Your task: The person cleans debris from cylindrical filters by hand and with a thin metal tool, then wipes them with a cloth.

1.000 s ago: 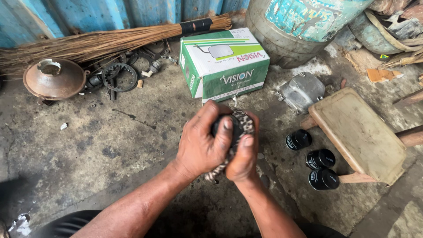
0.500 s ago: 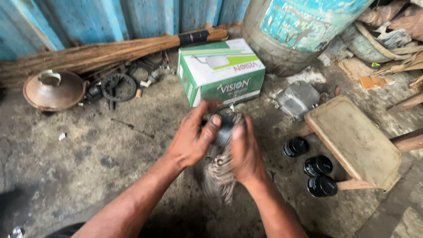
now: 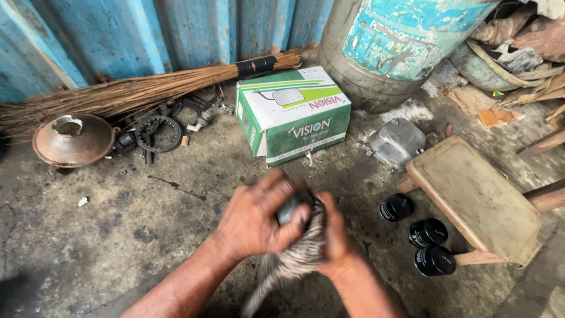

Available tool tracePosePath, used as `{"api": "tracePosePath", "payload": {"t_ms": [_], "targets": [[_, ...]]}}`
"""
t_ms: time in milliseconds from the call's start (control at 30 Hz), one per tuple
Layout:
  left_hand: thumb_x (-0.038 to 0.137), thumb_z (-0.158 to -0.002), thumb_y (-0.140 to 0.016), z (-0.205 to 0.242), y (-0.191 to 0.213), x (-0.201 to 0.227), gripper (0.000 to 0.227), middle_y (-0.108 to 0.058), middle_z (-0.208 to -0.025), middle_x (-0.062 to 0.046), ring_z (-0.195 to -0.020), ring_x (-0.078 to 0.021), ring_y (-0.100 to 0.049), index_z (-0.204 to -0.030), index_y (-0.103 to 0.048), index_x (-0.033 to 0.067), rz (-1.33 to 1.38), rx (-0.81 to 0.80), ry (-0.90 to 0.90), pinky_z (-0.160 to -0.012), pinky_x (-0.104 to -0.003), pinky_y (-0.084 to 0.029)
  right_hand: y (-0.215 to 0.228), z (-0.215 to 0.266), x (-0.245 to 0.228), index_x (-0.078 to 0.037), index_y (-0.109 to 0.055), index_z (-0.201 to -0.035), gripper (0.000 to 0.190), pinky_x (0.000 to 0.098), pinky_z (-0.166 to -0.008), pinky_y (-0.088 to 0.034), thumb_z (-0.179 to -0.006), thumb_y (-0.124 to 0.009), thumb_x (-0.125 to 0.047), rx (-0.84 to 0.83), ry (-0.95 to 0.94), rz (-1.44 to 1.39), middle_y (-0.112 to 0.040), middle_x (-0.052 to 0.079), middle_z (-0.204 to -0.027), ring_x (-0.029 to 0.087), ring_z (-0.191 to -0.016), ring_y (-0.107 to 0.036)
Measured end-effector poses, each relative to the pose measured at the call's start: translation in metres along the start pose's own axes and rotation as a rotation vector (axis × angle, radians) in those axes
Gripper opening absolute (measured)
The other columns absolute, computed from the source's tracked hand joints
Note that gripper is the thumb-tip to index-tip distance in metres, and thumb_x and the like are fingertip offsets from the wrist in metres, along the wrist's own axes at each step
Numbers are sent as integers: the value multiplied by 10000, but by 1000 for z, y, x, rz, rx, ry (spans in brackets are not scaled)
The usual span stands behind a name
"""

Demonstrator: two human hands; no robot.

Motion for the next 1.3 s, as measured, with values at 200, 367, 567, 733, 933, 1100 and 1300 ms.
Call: {"api": "tracePosePath", "payload": {"t_ms": [200, 367, 567, 733, 933, 1100, 1300], "targets": [[414, -1040, -414, 8, -7, 40, 440, -674, -1103, -108, -761, -157, -686, -1211, -660, 92, 257, -76, -303, -525, -269, -568, 22, 13, -15, -6, -555, -1185, 549, 464, -838, -588, -994, -425, -504, 123, 19, -68, -644, 176, -1098, 294, -1007, -646], [438, -1100, -402, -2, 44, 27, 453, -640, -1042, -121, -912, -240, -677, -1180, -592, 34, 356, 299, -105, -840, -352, -557, 16, 6, -47, 0, -551, -1265, 563, 501, -867, -591, -981, -457, -477, 179, 64, -122, -636, 229, -1165, 338, -1045, -655], [439, -1076, -387, 0, 29, 1, 464, -702, -943, -120, -848, -213, -688, -1126, -611, 35, 335, 372, 196, -769, -372, -559, -45, 48, -53, 84, -360, -1431, 681, 507, -971, -504, -1050, -454, -472, 88, 848, 1418, -400, 376, -1398, 441, -1217, -533], [455, -1072, -379, 9, -7, 13, 438, -696, -955, -89, -840, -191, -702, -1124, -624, 95, 350, 178, 167, -747, -359, -605, -9, 43, -23, 30, -320, -1462, 610, 443, -978, -496, -1087, -389, -446, 138, 961, 986, -530, 186, -1307, 288, -1128, -572], [510, -969, -467, 3, -10, 16, 466, -658, -1073, -85, -645, -185, -583, -1232, -675, 187, -208, -162, -144, -525, -395, -490, 37, 13, 9, 60, -496, -1318, 542, 435, -966, -493, -1075, -361, -405, 182, 345, 102, -582, 195, -1212, 266, -1089, -584], [440, -967, -471, 8, -14, 16, 426, -661, -1066, -81, -646, -196, -537, -1226, -674, 170, -164, -121, -233, -549, -406, -467, 3, 24, -19, 8, -548, -1307, 536, 422, -913, -515, -1085, -346, -436, 256, 563, 674, -636, 188, -1172, 272, -1053, -646], [354, -1047, -404, 18, -61, -42, 420, -712, -927, -145, -799, -227, -676, -1122, -671, 39, 1048, -2, 855, -747, -394, -565, -12, 31, -42, 28, -410, -1393, 726, 374, -726, -575, -1019, -432, -595, 155, 1114, 1273, -620, 146, -1108, 221, -914, -662]]}}
Point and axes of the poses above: each hand's wrist, its own z-axis away from the middle knuckle, its own y-axis out of the back of the hand, x = y × z, the point moved 7 cm from there along -z, towards the middle knuckle
